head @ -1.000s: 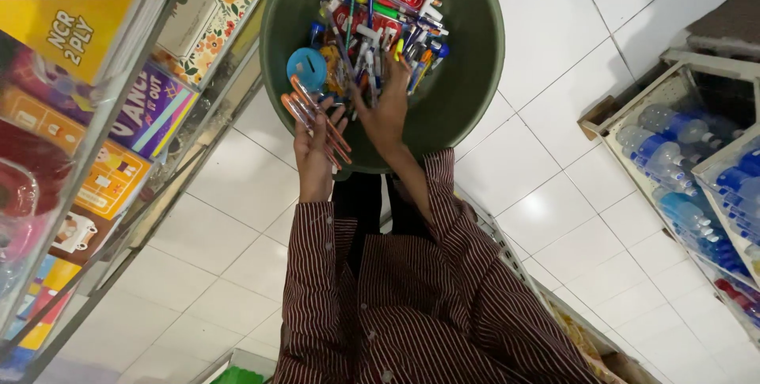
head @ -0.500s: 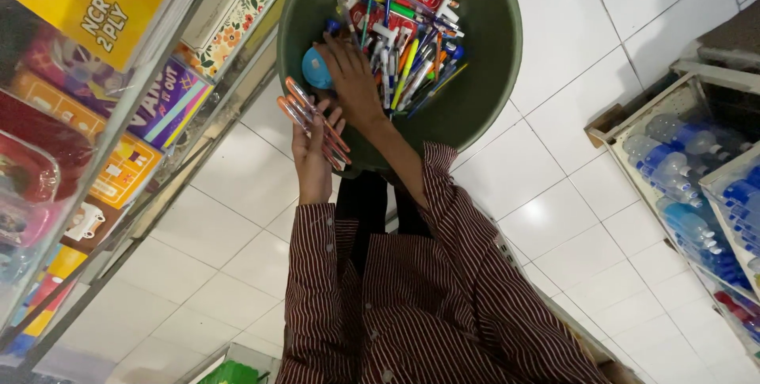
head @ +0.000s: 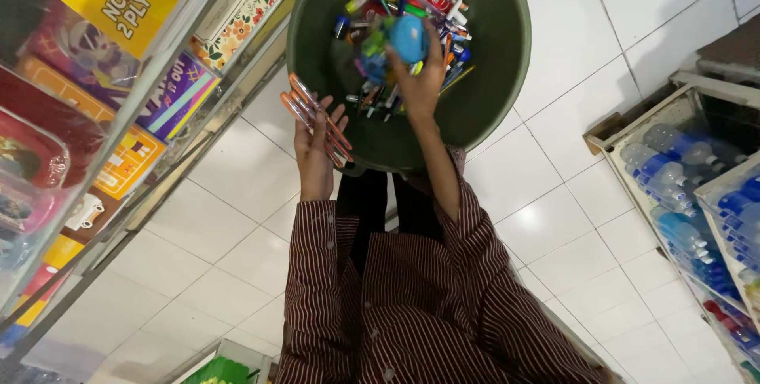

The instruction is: The person is organizing various pens, markers, and other stationery items in a retail environment.

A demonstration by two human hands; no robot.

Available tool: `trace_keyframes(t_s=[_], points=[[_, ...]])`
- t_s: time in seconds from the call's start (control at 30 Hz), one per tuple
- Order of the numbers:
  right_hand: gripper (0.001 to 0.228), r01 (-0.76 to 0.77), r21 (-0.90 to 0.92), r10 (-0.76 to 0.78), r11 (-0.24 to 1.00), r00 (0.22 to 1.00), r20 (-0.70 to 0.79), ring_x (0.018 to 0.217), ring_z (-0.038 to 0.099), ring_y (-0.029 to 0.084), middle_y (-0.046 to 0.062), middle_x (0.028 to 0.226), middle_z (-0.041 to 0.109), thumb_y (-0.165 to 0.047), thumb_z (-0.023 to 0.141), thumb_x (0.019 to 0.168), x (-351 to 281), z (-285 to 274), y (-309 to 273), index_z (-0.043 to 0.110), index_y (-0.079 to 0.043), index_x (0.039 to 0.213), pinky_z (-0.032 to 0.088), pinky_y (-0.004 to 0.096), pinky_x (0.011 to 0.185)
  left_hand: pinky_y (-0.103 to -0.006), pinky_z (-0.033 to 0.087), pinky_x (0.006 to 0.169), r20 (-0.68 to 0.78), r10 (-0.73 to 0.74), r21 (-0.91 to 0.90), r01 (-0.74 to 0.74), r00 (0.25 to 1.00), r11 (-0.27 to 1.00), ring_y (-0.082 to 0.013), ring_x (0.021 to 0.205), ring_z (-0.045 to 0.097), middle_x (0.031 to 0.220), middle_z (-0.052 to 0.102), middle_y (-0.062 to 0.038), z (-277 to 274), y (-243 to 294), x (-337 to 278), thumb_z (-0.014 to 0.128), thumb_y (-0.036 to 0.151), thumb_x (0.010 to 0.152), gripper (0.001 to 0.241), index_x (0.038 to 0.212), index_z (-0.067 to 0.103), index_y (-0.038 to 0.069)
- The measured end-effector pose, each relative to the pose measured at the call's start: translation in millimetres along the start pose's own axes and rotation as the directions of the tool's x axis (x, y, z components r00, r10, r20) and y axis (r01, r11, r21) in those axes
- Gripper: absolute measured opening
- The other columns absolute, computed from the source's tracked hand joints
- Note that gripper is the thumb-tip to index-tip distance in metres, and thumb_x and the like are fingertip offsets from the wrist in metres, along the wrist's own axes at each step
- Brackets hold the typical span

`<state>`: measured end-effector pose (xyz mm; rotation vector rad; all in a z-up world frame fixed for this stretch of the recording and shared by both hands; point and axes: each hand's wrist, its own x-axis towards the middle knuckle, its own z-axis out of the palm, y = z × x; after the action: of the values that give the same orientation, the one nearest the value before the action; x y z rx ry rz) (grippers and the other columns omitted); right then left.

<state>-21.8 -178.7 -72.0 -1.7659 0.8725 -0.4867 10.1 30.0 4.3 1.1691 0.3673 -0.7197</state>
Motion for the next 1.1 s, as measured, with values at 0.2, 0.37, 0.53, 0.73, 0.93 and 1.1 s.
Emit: trace_keyframes(t_s=[0.2, 0.37, 0.53, 0.73, 0.93, 1.1], points=[[0.073, -0.066, 0.032, 0.07, 0.997, 0.989, -0.128, 0.127, 0.064, 0.027, 0.022, 0.142, 0.06, -0.025, 0.086, 0.093, 13, -27, 14, 0.049, 0.003, 0.148, 0.053, 0.038, 0.109, -0.0463, 0.052, 0.115, -0.001, -0.011, -0.021, 0.011, 1.0, 1.0, -0.0331, 0.134, 0.059, 0.149, 0.052, -0.019, 2, -5, 0, 0.052, 0.023, 0.108, 0.056, 0.155, 0.032, 0.002], [0.075, -0.21, 0.181, 0.243, 0.961, 0.951, -0.189, 0.117, 0.067, 0.023, 0.02, 0.135, 0.065, -0.032, 0.083, 0.091, 18, -36, 31, 0.05, 0.005, 0.146, 0.056, 0.035, 0.102, -0.0456, 0.051, 0.114, -0.003, -0.022, -0.004, 0.022, 1.0, 1.0, -0.0326, 0.133, 0.06, 0.148, 0.053, -0.019, 5, -2, -1, 0.052, 0.024, 0.108, 0.056, 0.155, 0.033, 0.002], [0.078, -0.28, 0.27, 0.339, 0.921, 0.919, -0.203, 0.114, 0.068, 0.022, 0.021, 0.129, 0.068, -0.035, 0.083, 0.09, 21, -40, 29, 0.049, 0.007, 0.146, 0.057, 0.035, 0.1, -0.0454, 0.05, 0.113, -0.008, -0.031, 0.011, 0.031, 0.999, 0.999, -0.0321, 0.133, 0.06, 0.148, 0.053, -0.019, 5, 0, -2, 0.052, 0.025, 0.108, 0.056, 0.155, 0.032, 0.003], [0.074, -0.223, 0.178, 0.265, 0.958, 0.928, -0.262, 0.118, 0.069, 0.025, 0.022, 0.131, 0.067, -0.031, 0.087, 0.09, 19, -27, 23, 0.053, 0.009, 0.141, 0.055, 0.037, 0.105, -0.0453, 0.047, 0.112, -0.003, -0.034, 0.01, 0.034, 0.999, 0.999, -0.0313, 0.134, 0.059, 0.15, 0.052, -0.018, 6, -3, -1, 0.051, 0.025, 0.108, 0.056, 0.156, 0.032, 0.003], [0.079, -0.022, 0.036, 0.024, 0.999, 0.998, -0.055, 0.131, 0.062, 0.027, 0.014, 0.146, 0.057, -0.017, 0.093, 0.082, 9, 17, -45, 0.049, -0.005, 0.147, 0.059, 0.035, 0.105, -0.0467, 0.048, 0.114, 0.017, -0.039, 0.006, 0.038, 0.999, 0.999, -0.0323, 0.134, 0.058, 0.15, 0.051, -0.018, 8, -11, 1, 0.051, 0.024, 0.108, 0.057, 0.158, 0.03, 0.003], [0.078, 0.257, -0.239, -0.227, 0.936, 0.963, 0.145, 0.141, 0.056, 0.031, 0.011, 0.154, 0.05, -0.026, 0.091, 0.088, 2, 51, -56, 0.046, -0.013, 0.15, 0.053, 0.036, 0.114, -0.0478, 0.05, 0.116, 0.021, -0.039, -0.01, 0.039, 0.999, 0.999, -0.033, 0.134, 0.058, 0.151, 0.049, -0.018, 7, -13, 4, 0.051, 0.022, 0.109, 0.057, 0.158, 0.029, 0.004]])
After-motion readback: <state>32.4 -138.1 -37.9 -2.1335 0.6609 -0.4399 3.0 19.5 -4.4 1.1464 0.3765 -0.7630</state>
